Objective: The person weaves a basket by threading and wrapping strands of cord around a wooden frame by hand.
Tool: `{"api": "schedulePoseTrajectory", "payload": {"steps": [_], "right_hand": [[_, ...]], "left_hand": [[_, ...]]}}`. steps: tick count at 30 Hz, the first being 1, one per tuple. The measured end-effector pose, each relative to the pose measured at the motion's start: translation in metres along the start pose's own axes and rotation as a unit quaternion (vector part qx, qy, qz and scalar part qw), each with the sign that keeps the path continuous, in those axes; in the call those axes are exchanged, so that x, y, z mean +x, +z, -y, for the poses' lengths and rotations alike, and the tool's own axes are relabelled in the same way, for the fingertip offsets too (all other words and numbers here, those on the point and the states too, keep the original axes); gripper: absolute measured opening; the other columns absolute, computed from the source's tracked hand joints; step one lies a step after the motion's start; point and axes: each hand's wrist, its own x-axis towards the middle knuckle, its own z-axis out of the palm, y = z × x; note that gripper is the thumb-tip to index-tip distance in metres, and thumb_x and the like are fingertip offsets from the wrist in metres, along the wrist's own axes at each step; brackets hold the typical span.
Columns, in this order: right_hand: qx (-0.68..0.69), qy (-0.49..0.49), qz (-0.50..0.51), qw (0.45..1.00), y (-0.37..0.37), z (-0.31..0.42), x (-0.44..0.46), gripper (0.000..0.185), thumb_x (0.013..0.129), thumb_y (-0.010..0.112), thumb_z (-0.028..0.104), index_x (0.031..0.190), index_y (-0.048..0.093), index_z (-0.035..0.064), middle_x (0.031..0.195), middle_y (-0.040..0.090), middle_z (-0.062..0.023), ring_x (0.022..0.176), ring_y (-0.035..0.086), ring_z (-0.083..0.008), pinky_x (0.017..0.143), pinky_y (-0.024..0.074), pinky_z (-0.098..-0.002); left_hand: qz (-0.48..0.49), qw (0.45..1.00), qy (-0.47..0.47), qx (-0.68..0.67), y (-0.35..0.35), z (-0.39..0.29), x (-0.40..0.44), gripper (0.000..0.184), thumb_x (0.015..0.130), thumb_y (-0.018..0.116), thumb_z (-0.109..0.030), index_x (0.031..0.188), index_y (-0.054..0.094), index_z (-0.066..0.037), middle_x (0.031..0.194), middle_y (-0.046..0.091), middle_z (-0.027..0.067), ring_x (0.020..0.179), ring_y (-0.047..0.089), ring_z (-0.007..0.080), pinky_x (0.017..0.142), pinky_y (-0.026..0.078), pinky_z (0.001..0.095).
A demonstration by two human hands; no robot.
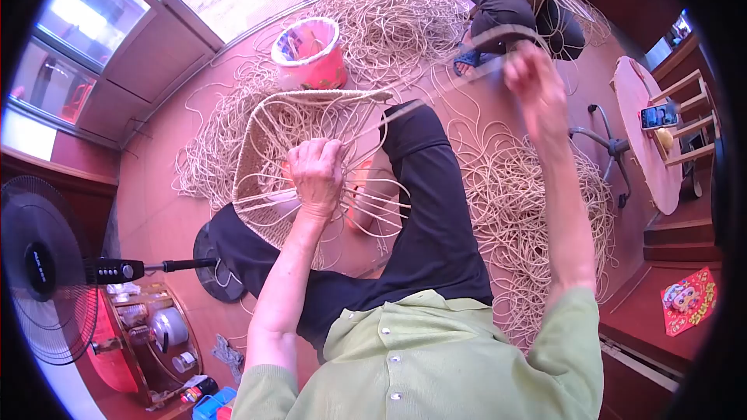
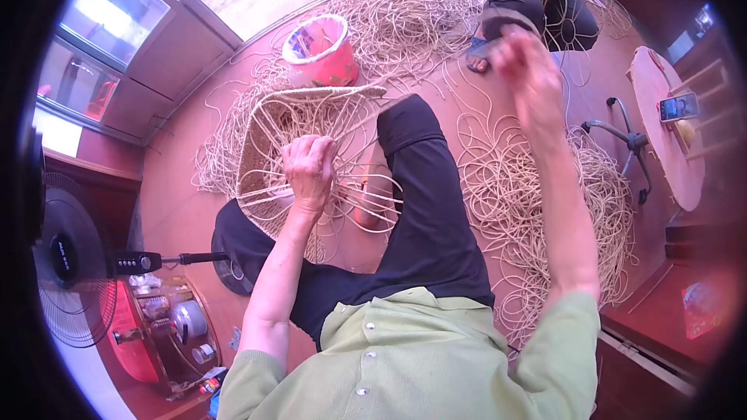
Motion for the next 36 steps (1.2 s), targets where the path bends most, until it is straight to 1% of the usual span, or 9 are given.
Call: {"api": "schedulePoseTrajectory", "payload": {"steps": [2,4,7,15,22,24,26,30,36], "right_hand": [[-0.307,-0.114,0.008,0.945,0.038,-0.006,0.026,0.031,0.106,0.058,0.023,0.125,0.059,-0.0003,0.105,0.069,-0.0085,0.083,0.068,-0.0193,0.074,0.0547,-0.0337],[-0.505,-0.141,0.025,0.851,0.065,-0.019,0.008,0.025,0.105,0.055,0.021,0.117,0.059,-0.0004,0.096,0.072,-0.0149,0.078,0.070,-0.0192,0.068,0.0541,-0.0373],[-0.378,0.228,0.223,0.869,0.110,-0.052,-0.061,0.025,0.104,0.051,0.021,0.113,0.057,-0.0026,0.078,0.070,-0.0142,0.061,0.069,-0.0193,0.057,0.0562,-0.0349],[-0.122,0.444,0.220,0.860,0.127,-0.148,-0.064,0.047,0.106,0.054,0.025,0.143,0.047,-0.0016,0.076,0.070,-0.0067,0.055,0.065,-0.0098,0.046,0.0533,-0.0239],[-0.097,0.409,0.148,0.895,0.125,-0.160,-0.103,0.022,0.102,0.062,0.024,0.092,0.065,0.0046,0.069,0.067,-0.0023,0.054,0.066,-0.0096,0.047,0.0516,-0.0215],[0.003,0.369,0.203,0.907,0.120,-0.165,-0.143,0.024,0.101,0.063,0.026,0.086,0.066,0.0071,0.069,0.067,-0.0011,0.056,0.065,-0.0090,0.050,0.0516,-0.0236],[-0.150,0.374,0.324,0.856,0.121,-0.125,-0.204,0.034,0.101,0.066,0.035,0.078,0.066,0.0094,0.067,0.062,0.0033,0.059,0.061,-0.0070,0.056,0.0494,-0.0274],[-0.262,0.146,0.425,0.854,0.085,-0.065,-0.263,0.023,0.097,0.069,0.022,0.084,0.070,0.0023,0.077,0.069,-0.0069,0.068,0.068,-0.0235,0.063,0.0531,-0.0342],[-0.306,-0.022,0.357,0.882,0.088,0.027,-0.207,0.018,0.088,0.076,0.021,0.089,0.072,0.0033,0.066,0.058,-0.0083,0.059,0.062,-0.0248,0.055,0.0466,-0.0376]], "left_hand": [[-0.003,1.000,-0.013,0.022,0.005,-0.001,0.007,0.007,0.088,0.074,-0.014,0.092,0.068,-0.012,0.085,0.063,0.0044,0.086,0.063,0.0245,0.079,0.045,0.0395],[-0.019,0.999,-0.012,0.029,0.009,0.002,0.007,0.007,0.088,0.073,-0.015,0.093,0.069,-0.012,0.084,0.063,0.0047,0.085,0.062,0.0250,0.079,0.045,0.0399],[-0.001,1.000,-0.016,0.022,0.009,0.000,0.006,0.009,0.087,0.073,-0.014,0.094,0.069,-0.010,0.089,0.063,0.0061,0.089,0.062,0.0267,0.080,0.045,0.0406],[0.084,0.996,0.003,-0.028,-0.003,0.006,-0.007,0.009,0.085,0.067,-0.009,0.094,0.069,-0.007,0.106,0.060,0.0083,0.105,0.057,0.0285,0.090,0.041,0.0431],[0.108,0.993,0.010,-0.043,-0.013,0.005,-0.022,0.018,0.083,0.067,-0.007,0.101,0.068,-0.003,0.118,0.060,0.0115,0.113,0.056,0.0310,0.097,0.041,0.0460],[0.106,0.994,0.029,-0.014,-0.009,0.007,-0.028,0.019,0.083,0.067,-0.007,0.102,0.068,-0.002,0.120,0.060,0.0124,0.114,0.056,0.0317,0.100,0.041,0.0459],[0.114,0.992,0.049,0.012,-0.010,0.010,-0.029,0.026,0.085,0.068,-0.007,0.110,0.069,-0.002,0.122,0.062,0.0154,0.115,0.057,0.0327,0.098,0.043,0.0459],[-0.003,0.999,-0.004,-0.047,-0.004,0.008,-0.037,0.040,0.084,0.069,-0.006,0.123,0.071,-0.008,0.115,0.064,0.0145,0.109,0.061,0.0298,0.096,0.046,0.0442],[0.152,0.980,0.126,-0.008,-0.008,-0.029,0.012,0.016,0.083,0.071,-0.014,0.099,0.071,-0.013,0.093,0.064,0.0038,0.091,0.064,0.0239,0.079,0.047,0.0399]]}}
